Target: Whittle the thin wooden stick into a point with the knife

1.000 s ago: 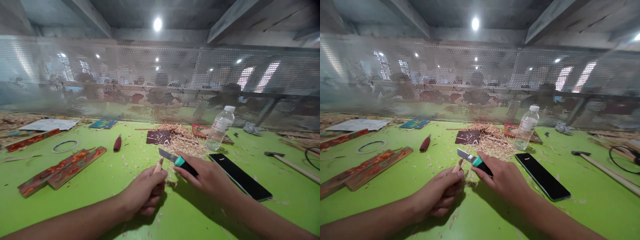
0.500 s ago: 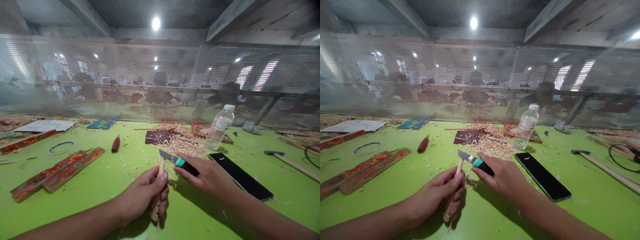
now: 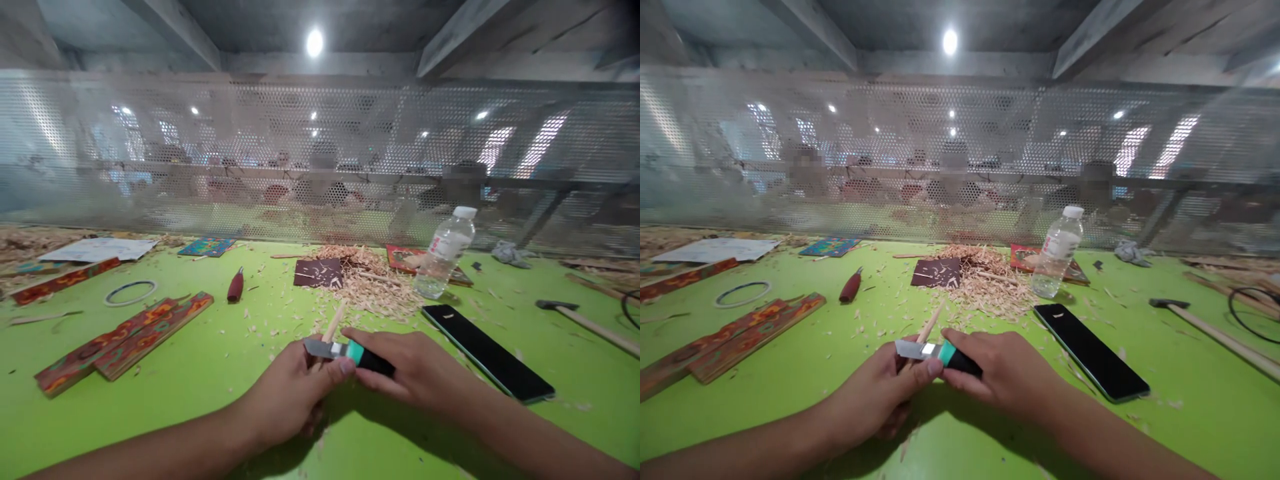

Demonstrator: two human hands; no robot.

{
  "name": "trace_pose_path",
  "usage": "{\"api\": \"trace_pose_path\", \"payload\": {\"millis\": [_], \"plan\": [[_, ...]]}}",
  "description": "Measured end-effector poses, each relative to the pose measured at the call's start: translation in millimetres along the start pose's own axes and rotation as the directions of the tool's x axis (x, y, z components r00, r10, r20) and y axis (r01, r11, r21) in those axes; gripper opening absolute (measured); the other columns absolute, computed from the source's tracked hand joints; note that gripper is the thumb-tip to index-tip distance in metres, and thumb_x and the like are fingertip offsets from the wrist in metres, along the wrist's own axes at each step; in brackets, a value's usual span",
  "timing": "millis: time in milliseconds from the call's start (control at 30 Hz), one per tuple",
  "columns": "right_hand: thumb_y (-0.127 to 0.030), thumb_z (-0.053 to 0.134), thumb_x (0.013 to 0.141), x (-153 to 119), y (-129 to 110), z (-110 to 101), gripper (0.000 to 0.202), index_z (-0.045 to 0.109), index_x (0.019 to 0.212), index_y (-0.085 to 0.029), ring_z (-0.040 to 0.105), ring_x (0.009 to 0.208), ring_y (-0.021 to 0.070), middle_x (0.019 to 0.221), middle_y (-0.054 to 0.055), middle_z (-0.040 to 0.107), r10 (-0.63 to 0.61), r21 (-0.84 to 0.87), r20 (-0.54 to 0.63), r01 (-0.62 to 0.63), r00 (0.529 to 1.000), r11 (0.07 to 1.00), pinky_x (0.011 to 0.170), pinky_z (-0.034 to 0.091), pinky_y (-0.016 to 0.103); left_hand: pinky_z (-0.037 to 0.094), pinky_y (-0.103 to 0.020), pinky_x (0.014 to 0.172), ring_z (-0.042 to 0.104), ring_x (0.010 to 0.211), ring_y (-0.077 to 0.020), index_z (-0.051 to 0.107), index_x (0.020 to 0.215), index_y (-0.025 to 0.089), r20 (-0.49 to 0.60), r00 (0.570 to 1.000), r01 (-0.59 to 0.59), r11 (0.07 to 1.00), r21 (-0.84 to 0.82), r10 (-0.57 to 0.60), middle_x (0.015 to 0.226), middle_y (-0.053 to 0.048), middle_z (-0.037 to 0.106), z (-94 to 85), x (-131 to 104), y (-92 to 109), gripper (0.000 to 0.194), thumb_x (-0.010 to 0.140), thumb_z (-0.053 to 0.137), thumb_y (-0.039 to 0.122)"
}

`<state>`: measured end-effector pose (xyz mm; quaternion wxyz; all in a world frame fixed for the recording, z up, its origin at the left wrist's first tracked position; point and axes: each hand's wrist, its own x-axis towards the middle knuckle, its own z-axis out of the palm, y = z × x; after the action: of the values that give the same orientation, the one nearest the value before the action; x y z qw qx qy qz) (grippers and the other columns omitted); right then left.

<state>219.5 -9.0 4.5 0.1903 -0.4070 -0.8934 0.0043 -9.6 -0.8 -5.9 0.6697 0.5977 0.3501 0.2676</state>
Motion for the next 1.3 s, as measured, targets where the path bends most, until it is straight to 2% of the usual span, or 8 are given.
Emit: {"api": "trace_pose_path", "payload": {"millis": [133,267,467,700,833,1067,1167,1300], "plan": [[-0.036,0.061,0.102,-1.8,-5.0,4.3,0.047,0.065,0.141,-0.009,0.083,0.087,0.0336,0.114,0.019,0.082,0.046,-0.042,-0.006,-0.046,0.999,0.998,0.071,0.067,0.041,0.022,-0.018,0.033,0.027,0.034,-0.0055,0.052,0.085,0.022,-0.105,0.994,-0.028,0.999,0.037,0.032,0.043,0.014,0.037,2.6,1.2,-3.6,0.051,0.083,0.074,0.068],[-0.040,0.051,0.107,-0.1,-9.5,3.9,0.049,0.064,0.141,-0.008,0.083,0.082,0.0350,0.112,0.020,0.082,0.122,-0.074,-0.093,-0.129,0.988,0.989,0.066,0.067,0.045,0.023,-0.019,0.035,0.029,0.034,-0.0056,0.054,0.088,0.021,-0.175,0.983,-0.045,0.998,0.040,0.051,0.045,0.014,0.036,6.9,0.8,-3.0,0.043,0.093,0.066,0.062],[-0.047,0.046,0.109,5.0,3.7,-2.9,0.052,0.065,0.140,-0.011,0.082,0.086,0.0360,0.115,0.019,0.082,0.194,-0.103,-0.216,-0.220,0.957,0.970,0.068,0.066,0.045,0.024,-0.016,0.030,0.025,0.033,-0.0048,0.047,0.085,0.025,-0.128,0.989,0.071,0.997,-0.037,-0.076,0.044,0.014,0.038,5.3,-0.3,-0.7,0.050,0.088,0.066,0.070],[-0.038,0.060,0.102,3.7,2.0,-4.3,0.043,0.069,0.135,-0.013,0.083,0.090,0.0312,0.115,0.015,0.083,0.041,0.044,-0.028,-0.040,0.999,0.998,0.075,0.065,0.037,0.020,-0.014,0.031,0.020,0.034,-0.0035,0.048,0.088,0.025,0.004,0.991,0.132,0.986,-0.103,-0.133,0.042,0.017,0.033,0.9,-1.7,8.4,0.064,0.071,0.077,0.079],[-0.034,0.062,0.101,1.2,-3.0,-4.9,0.043,0.069,0.136,-0.011,0.083,0.090,0.0327,0.116,0.017,0.082,0.007,0.043,0.020,-0.008,1.000,0.999,0.074,0.065,0.039,0.021,-0.014,0.031,0.021,0.033,-0.0037,0.048,0.082,0.025,0.029,0.995,0.096,0.992,-0.081,-0.093,0.040,0.017,0.031,2.9,-2.0,9.0,0.062,0.072,0.078,0.078],[-0.038,0.051,0.107,0.1,-9.1,2.3,0.047,0.063,0.143,-0.009,0.081,0.074,0.0321,0.101,0.016,0.084,0.106,-0.101,-0.106,-0.117,0.989,0.988,0.059,0.062,0.040,0.024,-0.016,0.030,0.031,0.032,-0.0050,0.049,0.078,0.023,-0.148,0.988,0.041,0.999,-0.028,-0.044,0.042,0.012,0.041,5.7,1.1,-1.9,0.057,0.081,0.072,0.075],[-0.046,0.046,0.109,2.4,-7.1,0.2,0.050,0.063,0.141,-0.012,0.080,0.071,0.0312,0.095,0.014,0.084,0.178,-0.112,-0.188,-0.201,0.966,0.973,0.058,0.060,0.039,0.022,-0.015,0.030,0.024,0.033,-0.0038,0.046,0.081,0.025,-0.088,0.992,0.081,0.988,-0.130,-0.093,0.045,0.014,0.039,3.1,-0.2,1.1,0.056,0.082,0.072,0.074],[-0.050,0.046,0.109,3.9,-0.8,-1.7,0.048,0.065,0.138,-0.016,0.080,0.077,0.0300,0.102,0.015,0.083,0.172,-0.077,-0.204,-0.191,0.964,0.979,0.064,0.061,0.037,0.016,-0.015,0.030,0.013,0.035,-0.0036,0.037,0.078,0.027,0.023,0.989,0.145,0.963,-0.228,-0.143,0.047,0.016,0.030,-2.8,-1.9,8.7,0.056,0.082,0.071,0.072]]}}
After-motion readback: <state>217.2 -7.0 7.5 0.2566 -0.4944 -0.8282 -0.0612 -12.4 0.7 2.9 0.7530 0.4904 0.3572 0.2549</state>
